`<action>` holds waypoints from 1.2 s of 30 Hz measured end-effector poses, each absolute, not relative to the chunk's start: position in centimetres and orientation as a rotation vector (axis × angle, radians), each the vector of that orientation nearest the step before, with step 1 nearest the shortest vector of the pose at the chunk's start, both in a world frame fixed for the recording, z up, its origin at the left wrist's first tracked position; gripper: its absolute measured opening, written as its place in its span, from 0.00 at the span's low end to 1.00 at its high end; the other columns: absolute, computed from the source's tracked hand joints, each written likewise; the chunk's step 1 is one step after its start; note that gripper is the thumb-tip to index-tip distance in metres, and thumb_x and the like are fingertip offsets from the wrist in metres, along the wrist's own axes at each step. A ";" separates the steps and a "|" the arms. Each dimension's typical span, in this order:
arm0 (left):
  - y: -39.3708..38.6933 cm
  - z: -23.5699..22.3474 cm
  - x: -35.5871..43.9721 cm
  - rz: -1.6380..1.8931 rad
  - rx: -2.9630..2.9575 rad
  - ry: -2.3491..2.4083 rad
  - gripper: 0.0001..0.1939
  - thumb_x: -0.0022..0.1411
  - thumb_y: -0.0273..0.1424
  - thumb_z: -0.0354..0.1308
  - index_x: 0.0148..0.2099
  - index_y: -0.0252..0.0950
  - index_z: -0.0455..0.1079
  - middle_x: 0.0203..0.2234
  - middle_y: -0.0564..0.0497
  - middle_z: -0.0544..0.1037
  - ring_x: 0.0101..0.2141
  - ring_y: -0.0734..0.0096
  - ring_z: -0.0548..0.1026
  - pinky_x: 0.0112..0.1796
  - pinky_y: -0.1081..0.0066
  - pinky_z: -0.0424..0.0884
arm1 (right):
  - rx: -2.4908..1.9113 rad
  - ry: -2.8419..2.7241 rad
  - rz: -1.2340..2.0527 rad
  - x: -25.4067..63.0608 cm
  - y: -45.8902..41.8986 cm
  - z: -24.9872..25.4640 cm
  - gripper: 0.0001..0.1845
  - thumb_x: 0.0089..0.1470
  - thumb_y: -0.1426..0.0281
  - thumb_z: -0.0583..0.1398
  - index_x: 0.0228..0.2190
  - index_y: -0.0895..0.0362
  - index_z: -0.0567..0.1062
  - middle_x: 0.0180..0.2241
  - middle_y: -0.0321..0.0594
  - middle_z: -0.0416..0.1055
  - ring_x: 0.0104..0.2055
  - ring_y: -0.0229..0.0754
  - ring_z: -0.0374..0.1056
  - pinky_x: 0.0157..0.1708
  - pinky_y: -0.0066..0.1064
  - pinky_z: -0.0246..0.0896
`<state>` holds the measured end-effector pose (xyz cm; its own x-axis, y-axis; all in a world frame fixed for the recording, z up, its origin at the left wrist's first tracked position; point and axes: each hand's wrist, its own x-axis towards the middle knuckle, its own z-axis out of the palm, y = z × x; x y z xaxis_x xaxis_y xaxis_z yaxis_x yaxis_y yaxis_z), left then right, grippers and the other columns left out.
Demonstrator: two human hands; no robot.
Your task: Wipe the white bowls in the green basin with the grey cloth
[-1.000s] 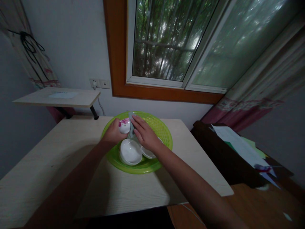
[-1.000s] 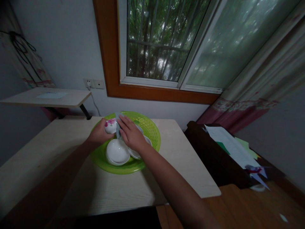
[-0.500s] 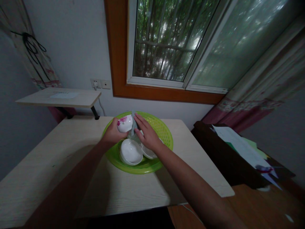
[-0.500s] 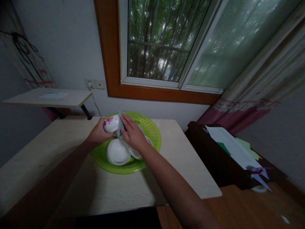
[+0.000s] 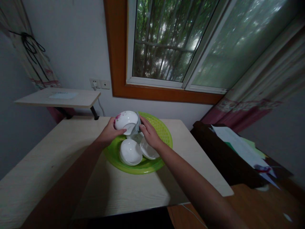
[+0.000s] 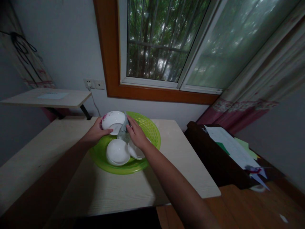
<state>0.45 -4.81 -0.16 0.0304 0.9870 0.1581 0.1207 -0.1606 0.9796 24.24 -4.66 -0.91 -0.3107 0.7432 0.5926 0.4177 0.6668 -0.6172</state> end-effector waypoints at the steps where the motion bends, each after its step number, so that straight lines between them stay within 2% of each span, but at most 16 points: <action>1: -4.9 -0.1 0.5 1.244 1.441 1.213 0.33 0.45 0.33 0.72 0.52 0.36 0.64 0.46 0.45 0.76 0.47 0.57 0.77 0.48 0.57 0.77 | -0.893 -1.959 0.409 24.2 -4.8 -0.7 0.30 0.71 0.54 0.48 0.69 0.49 0.60 0.69 0.45 0.59 0.71 0.46 0.55 0.71 0.49 0.48; 7: -4.9 0.0 0.7 1.198 1.534 1.280 0.33 0.43 0.33 0.73 0.52 0.35 0.65 0.46 0.43 0.77 0.48 0.56 0.77 0.48 0.58 0.76 | -0.807 -2.111 0.195 23.5 -6.2 0.5 0.30 0.71 0.62 0.50 0.71 0.47 0.53 0.72 0.43 0.52 0.74 0.46 0.49 0.72 0.50 0.47; 11: -4.9 0.2 0.9 1.170 1.489 1.196 0.37 0.44 0.33 0.73 0.55 0.35 0.64 0.50 0.41 0.76 0.50 0.56 0.77 0.51 0.57 0.75 | -0.804 -2.164 0.098 23.1 -6.3 0.5 0.32 0.70 0.62 0.54 0.71 0.44 0.53 0.72 0.40 0.51 0.75 0.48 0.46 0.73 0.53 0.46; 16: -5.5 1.0 1.3 1.136 1.304 0.928 0.42 0.44 0.34 0.73 0.60 0.34 0.61 0.55 0.37 0.74 0.49 0.55 0.78 0.49 0.57 0.77 | -0.816 -2.084 0.162 23.1 -5.9 0.4 0.30 0.70 0.61 0.54 0.69 0.45 0.57 0.71 0.42 0.54 0.73 0.48 0.51 0.72 0.52 0.48; 21: -5.9 1.3 0.8 1.027 1.204 0.791 0.45 0.49 0.35 0.73 0.66 0.37 0.57 0.59 0.34 0.72 0.49 0.49 0.79 0.44 0.55 0.81 | -0.827 -1.997 0.295 23.3 -5.4 0.3 0.29 0.70 0.57 0.53 0.68 0.47 0.60 0.70 0.45 0.55 0.72 0.48 0.53 0.71 0.50 0.49; 27: -5.8 1.5 -0.1 0.945 1.186 0.678 0.38 0.56 0.37 0.69 0.66 0.38 0.62 0.57 0.35 0.75 0.53 0.46 0.78 0.46 0.51 0.80 | -0.863 -1.898 0.338 23.5 -4.9 -0.1 0.28 0.70 0.53 0.50 0.66 0.48 0.63 0.67 0.46 0.62 0.70 0.48 0.56 0.71 0.49 0.49; 32: -5.6 1.5 -0.1 0.976 1.147 0.669 0.34 0.54 0.35 0.70 0.62 0.34 0.69 0.53 0.33 0.78 0.54 0.43 0.77 0.51 0.50 0.78 | -0.891 -1.861 0.365 23.4 -4.6 -0.4 0.30 0.70 0.51 0.49 0.65 0.50 0.66 0.64 0.47 0.65 0.67 0.48 0.59 0.70 0.47 0.51; 36: -5.4 0.9 -0.2 1.014 1.152 0.669 0.34 0.54 0.35 0.69 0.62 0.33 0.69 0.56 0.34 0.76 0.54 0.45 0.77 0.54 0.52 0.75 | -0.903 -1.868 0.408 23.3 -4.5 -0.5 0.30 0.70 0.50 0.48 0.65 0.51 0.66 0.64 0.47 0.66 0.67 0.47 0.60 0.69 0.46 0.52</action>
<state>-0.24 -5.41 0.94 0.4189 0.9059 0.0621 -0.2989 0.0730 0.9515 23.25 -4.54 -0.53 -0.2409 0.7377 0.6307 0.4077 0.6666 -0.6240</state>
